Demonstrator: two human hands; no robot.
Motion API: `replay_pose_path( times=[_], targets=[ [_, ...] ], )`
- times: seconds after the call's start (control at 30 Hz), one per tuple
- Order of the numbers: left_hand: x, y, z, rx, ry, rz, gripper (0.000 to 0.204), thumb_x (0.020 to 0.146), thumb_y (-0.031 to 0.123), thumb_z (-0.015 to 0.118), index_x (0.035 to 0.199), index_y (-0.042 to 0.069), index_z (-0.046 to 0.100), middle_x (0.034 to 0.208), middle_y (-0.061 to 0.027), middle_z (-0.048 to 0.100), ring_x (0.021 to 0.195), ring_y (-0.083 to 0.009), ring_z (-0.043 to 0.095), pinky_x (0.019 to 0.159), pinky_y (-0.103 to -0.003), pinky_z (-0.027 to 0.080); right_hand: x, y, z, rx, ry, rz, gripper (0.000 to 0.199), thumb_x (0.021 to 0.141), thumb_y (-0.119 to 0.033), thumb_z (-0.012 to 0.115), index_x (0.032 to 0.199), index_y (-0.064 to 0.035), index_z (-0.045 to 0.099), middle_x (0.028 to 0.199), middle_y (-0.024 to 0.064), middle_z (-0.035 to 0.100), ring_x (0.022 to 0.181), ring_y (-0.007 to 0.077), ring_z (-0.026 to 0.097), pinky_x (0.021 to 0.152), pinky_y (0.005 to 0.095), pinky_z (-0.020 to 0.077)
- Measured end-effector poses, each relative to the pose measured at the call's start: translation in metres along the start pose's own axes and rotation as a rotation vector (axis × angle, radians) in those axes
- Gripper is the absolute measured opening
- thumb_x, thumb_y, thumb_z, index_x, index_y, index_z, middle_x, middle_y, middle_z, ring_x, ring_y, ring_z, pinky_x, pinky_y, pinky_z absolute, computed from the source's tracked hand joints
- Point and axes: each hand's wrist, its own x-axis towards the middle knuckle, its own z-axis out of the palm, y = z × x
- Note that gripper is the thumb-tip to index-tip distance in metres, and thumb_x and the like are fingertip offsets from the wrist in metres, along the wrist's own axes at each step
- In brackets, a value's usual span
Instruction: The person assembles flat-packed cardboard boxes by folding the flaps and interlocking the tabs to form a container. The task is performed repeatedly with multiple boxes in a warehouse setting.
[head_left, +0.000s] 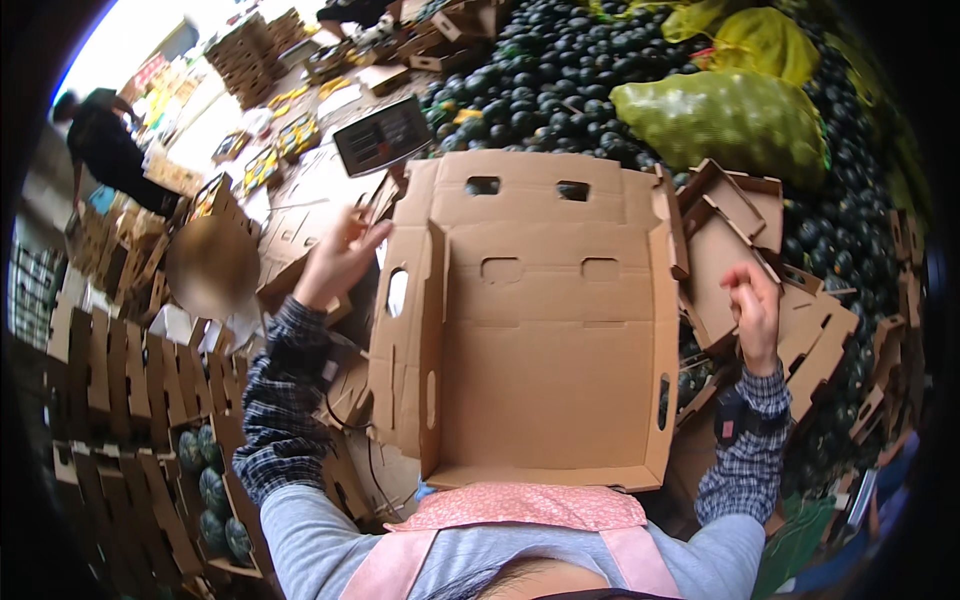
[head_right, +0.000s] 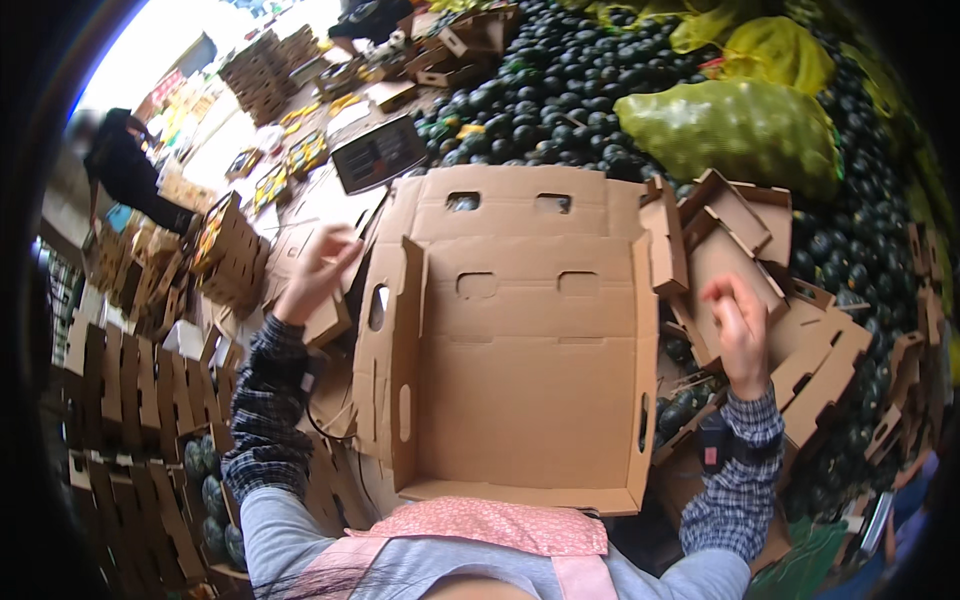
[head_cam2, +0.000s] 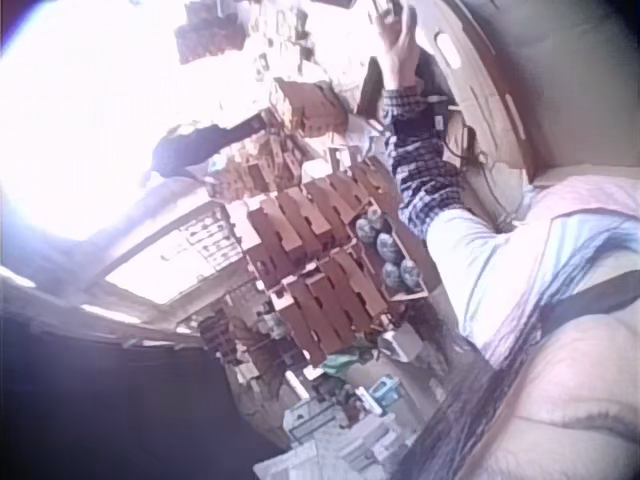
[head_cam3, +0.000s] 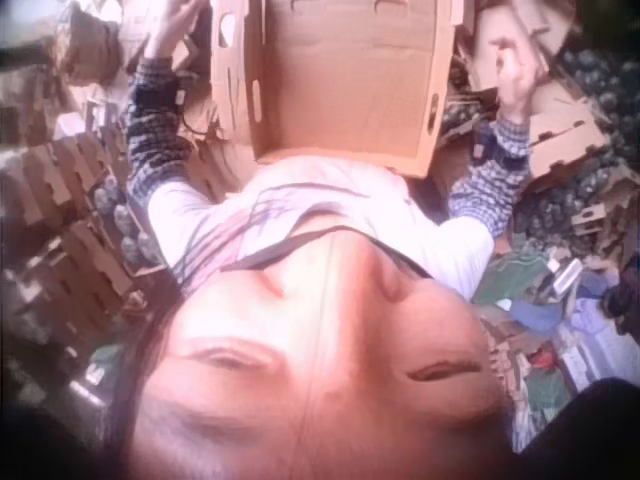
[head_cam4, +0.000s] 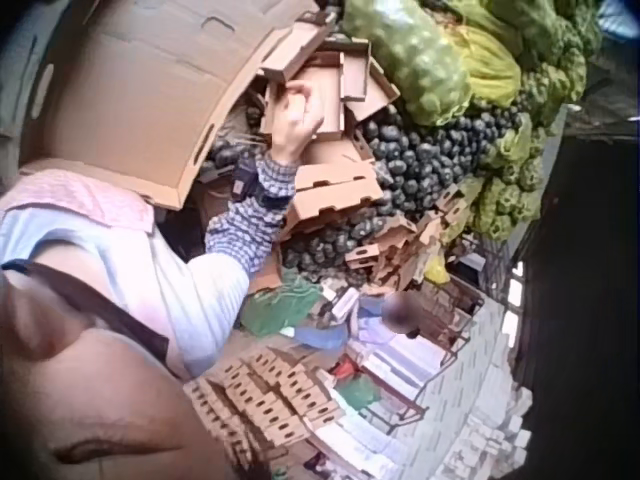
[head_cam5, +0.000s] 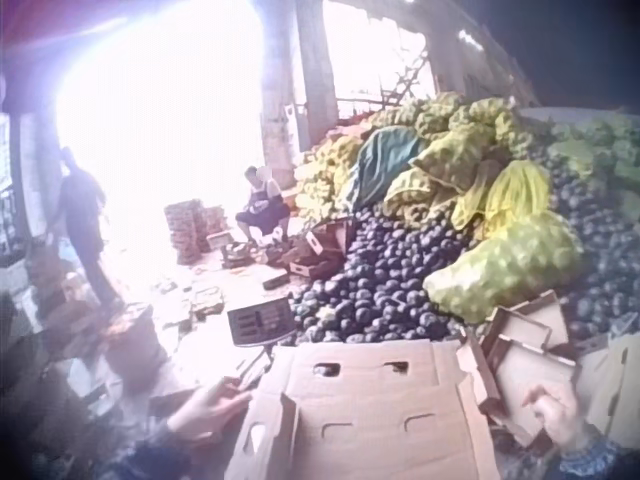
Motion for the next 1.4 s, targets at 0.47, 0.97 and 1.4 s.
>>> replay_pose_path(
  times=[0.47, 0.97, 1.4],
  targets=[
    [-0.071, 0.018, 0.073, -0.085, -0.612, -0.119, 0.044, 0.100, 0.042, 0.042, 0.139, 0.023, 0.050, 0.125, -0.0174, 0.039, 0.120, -0.0318, 0.036, 0.108, -0.041, 0.026, -0.021, 0.050, 0.082, 0.310, -0.350, -0.159, 0.075, 0.076, -0.013, 0.050, 0.145, 0.0048, 0.027, 0.144, 0.0161, 0.035, 0.136, 0.0263, 0.033, 0.114, 0.0361, 0.0237],
    [-0.104, 0.037, 0.113, -1.027, 0.093, 0.093, 0.054, 0.079, -0.002, 0.075, 0.117, 0.015, 0.041, 0.103, 0.0023, 0.045, 0.099, -0.0095, 0.050, 0.082, -0.024, 0.046, -0.051, 0.055, 0.095, 0.509, -0.068, -0.147, 0.050, 0.076, -0.009, 0.061, 0.122, -0.0040, 0.042, 0.121, 0.0098, 0.044, 0.113, 0.0206, 0.043, 0.104, 0.0351, 0.0309],
    [-0.064, 0.034, 0.061, -0.218, -0.640, 0.438, 0.081, 0.069, 0.035, 0.086, 0.128, 0.005, 0.040, 0.117, -0.0166, 0.060, 0.112, -0.0296, 0.060, 0.097, -0.037, 0.048, -0.018, 0.013, 0.064, 0.040, -0.579, -0.386, 0.068, 0.054, -0.035, 0.091, 0.108, -0.0073, 0.060, 0.108, 0.0105, 0.052, 0.110, 0.0248, 0.049, 0.097, 0.0389, 0.0394]
  ],
)
